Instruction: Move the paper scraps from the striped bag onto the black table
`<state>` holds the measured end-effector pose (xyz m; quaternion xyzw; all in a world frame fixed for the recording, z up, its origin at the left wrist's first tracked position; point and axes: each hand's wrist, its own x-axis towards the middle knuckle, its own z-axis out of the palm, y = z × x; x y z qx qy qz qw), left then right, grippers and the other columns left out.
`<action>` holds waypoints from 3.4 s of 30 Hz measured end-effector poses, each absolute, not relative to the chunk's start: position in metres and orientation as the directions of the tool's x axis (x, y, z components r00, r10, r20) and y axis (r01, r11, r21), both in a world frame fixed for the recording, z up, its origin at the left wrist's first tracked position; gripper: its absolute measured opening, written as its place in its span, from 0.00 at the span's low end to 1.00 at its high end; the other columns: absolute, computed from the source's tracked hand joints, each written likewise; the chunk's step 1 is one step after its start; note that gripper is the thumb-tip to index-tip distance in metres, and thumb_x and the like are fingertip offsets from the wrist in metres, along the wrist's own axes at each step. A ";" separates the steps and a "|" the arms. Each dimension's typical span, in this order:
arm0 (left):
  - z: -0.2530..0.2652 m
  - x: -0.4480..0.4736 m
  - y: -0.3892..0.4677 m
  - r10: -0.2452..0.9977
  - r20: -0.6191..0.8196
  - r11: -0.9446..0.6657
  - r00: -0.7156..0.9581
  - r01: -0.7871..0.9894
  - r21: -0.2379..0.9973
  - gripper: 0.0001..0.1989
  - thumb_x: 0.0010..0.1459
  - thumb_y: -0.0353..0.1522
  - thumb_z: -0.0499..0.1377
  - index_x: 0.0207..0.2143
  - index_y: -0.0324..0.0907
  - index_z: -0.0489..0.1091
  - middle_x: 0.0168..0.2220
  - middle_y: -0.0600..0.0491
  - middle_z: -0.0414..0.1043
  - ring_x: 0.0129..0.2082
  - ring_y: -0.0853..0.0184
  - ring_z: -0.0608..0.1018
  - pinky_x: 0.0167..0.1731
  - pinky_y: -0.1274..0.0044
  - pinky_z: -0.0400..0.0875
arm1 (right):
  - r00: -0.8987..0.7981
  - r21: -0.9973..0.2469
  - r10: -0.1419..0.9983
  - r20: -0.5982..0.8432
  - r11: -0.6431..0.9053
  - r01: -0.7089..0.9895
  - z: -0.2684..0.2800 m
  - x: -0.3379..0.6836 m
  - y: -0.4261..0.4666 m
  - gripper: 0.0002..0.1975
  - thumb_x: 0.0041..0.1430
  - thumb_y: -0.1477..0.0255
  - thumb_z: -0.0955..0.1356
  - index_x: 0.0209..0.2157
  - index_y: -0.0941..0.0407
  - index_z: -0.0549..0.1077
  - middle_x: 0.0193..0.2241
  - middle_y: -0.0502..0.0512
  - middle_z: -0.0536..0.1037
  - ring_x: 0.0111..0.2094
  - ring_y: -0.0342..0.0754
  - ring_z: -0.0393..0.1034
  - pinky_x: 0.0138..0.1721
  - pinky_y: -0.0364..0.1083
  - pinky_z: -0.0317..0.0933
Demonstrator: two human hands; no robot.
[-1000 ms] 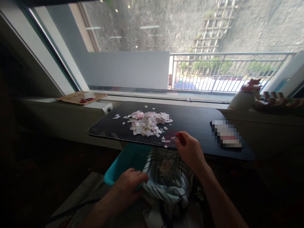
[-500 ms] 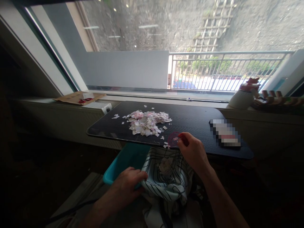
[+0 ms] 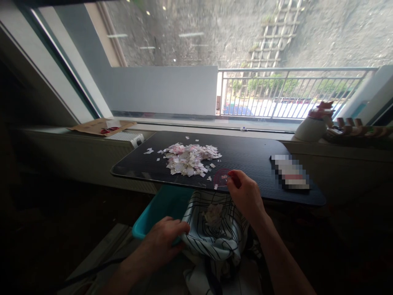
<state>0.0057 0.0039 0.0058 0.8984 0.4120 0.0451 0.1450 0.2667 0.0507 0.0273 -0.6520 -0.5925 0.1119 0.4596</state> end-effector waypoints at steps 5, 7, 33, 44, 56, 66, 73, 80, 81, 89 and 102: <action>0.005 0.006 0.004 0.750 -0.028 -0.622 0.660 0.719 0.310 0.09 0.54 0.26 0.59 0.38 0.45 0.65 0.34 0.56 0.72 0.35 0.64 0.73 0.37 0.73 0.61 | 0.262 -0.704 0.883 0.389 0.101 0.703 0.026 0.269 0.046 0.12 0.52 0.64 0.65 0.36 0.55 0.74 0.29 0.54 0.80 0.30 0.49 0.74 0.35 0.48 0.66; 0.002 0.005 0.004 0.749 -0.017 -0.625 0.662 0.715 0.315 0.09 0.54 0.26 0.59 0.38 0.45 0.65 0.34 0.56 0.72 0.35 0.64 0.73 0.37 0.73 0.60 | 0.246 -0.710 0.891 0.382 0.112 0.695 0.028 0.269 0.045 0.11 0.52 0.64 0.65 0.35 0.55 0.74 0.29 0.53 0.80 0.30 0.49 0.74 0.34 0.47 0.66; -0.001 0.003 0.005 0.759 -0.013 -0.613 0.651 0.722 0.319 0.10 0.54 0.26 0.59 0.38 0.45 0.65 0.34 0.56 0.72 0.35 0.64 0.72 0.37 0.73 0.61 | 0.260 -0.733 0.884 0.387 0.124 0.669 0.024 0.257 0.072 0.12 0.52 0.65 0.65 0.35 0.56 0.74 0.29 0.53 0.79 0.30 0.48 0.73 0.35 0.47 0.64; -0.002 0.003 0.005 0.760 0.004 -0.616 0.650 0.718 0.325 0.09 0.54 0.26 0.59 0.38 0.45 0.65 0.34 0.57 0.71 0.34 0.65 0.72 0.36 0.73 0.60 | 0.243 -0.758 0.886 0.396 0.166 0.630 0.027 0.251 0.073 0.12 0.52 0.66 0.65 0.36 0.56 0.73 0.31 0.54 0.80 0.32 0.48 0.74 0.36 0.46 0.65; -0.001 0.006 0.005 0.755 -0.002 -0.617 0.655 0.712 0.335 0.08 0.55 0.27 0.59 0.38 0.46 0.65 0.34 0.57 0.72 0.35 0.65 0.73 0.38 0.73 0.60 | 0.289 -0.729 0.881 0.376 0.089 0.678 0.027 0.269 0.048 0.11 0.52 0.64 0.66 0.36 0.54 0.73 0.30 0.52 0.79 0.32 0.49 0.74 0.37 0.47 0.65; -0.001 0.005 0.005 0.750 -0.006 -0.625 0.661 0.712 0.319 0.08 0.55 0.27 0.58 0.37 0.45 0.64 0.34 0.56 0.72 0.35 0.64 0.73 0.38 0.73 0.61 | 0.261 -0.728 0.874 0.409 0.140 0.671 0.020 0.248 0.087 0.12 0.52 0.65 0.65 0.36 0.56 0.74 0.29 0.54 0.79 0.30 0.49 0.73 0.35 0.47 0.65; -0.003 0.006 0.004 0.754 0.008 -0.624 0.656 0.713 0.318 0.08 0.55 0.27 0.57 0.38 0.45 0.65 0.33 0.56 0.72 0.34 0.65 0.74 0.39 0.73 0.61 | 0.216 -0.707 0.860 0.463 0.211 0.675 0.027 0.241 0.089 0.13 0.53 0.65 0.64 0.37 0.57 0.74 0.30 0.54 0.79 0.30 0.47 0.73 0.35 0.45 0.64; 0.000 0.007 0.004 0.752 -0.004 -0.622 0.659 0.711 0.328 0.08 0.55 0.27 0.58 0.37 0.45 0.65 0.33 0.56 0.71 0.34 0.65 0.73 0.39 0.73 0.61 | 0.228 -0.605 0.869 0.439 0.098 0.790 0.035 0.250 0.075 0.12 0.52 0.66 0.64 0.36 0.54 0.75 0.26 0.52 0.79 0.29 0.48 0.73 0.32 0.45 0.62; 0.000 0.007 0.004 0.752 -0.003 -0.622 0.659 0.712 0.325 0.08 0.55 0.27 0.58 0.37 0.45 0.65 0.33 0.56 0.71 0.34 0.64 0.73 0.39 0.73 0.61 | 0.233 -0.605 0.867 0.441 0.095 0.790 0.036 0.253 0.072 0.12 0.52 0.66 0.64 0.36 0.54 0.75 0.27 0.53 0.79 0.29 0.48 0.73 0.32 0.45 0.62; -0.003 0.005 0.003 0.754 -0.005 -0.619 0.656 0.715 0.325 0.09 0.54 0.26 0.58 0.38 0.45 0.65 0.34 0.56 0.72 0.35 0.64 0.73 0.39 0.73 0.61 | 0.232 -0.581 0.858 0.459 0.092 0.809 0.039 0.252 0.076 0.13 0.54 0.66 0.63 0.37 0.55 0.74 0.27 0.53 0.78 0.29 0.48 0.72 0.32 0.45 0.61; -0.004 0.005 0.004 0.756 0.001 -0.623 0.655 0.718 0.311 0.08 0.55 0.27 0.57 0.38 0.46 0.65 0.34 0.56 0.71 0.35 0.64 0.73 0.38 0.74 0.61 | 0.225 -0.585 0.873 0.433 0.082 0.807 0.038 0.263 0.064 0.12 0.53 0.64 0.64 0.36 0.54 0.74 0.25 0.52 0.78 0.28 0.48 0.72 0.31 0.45 0.62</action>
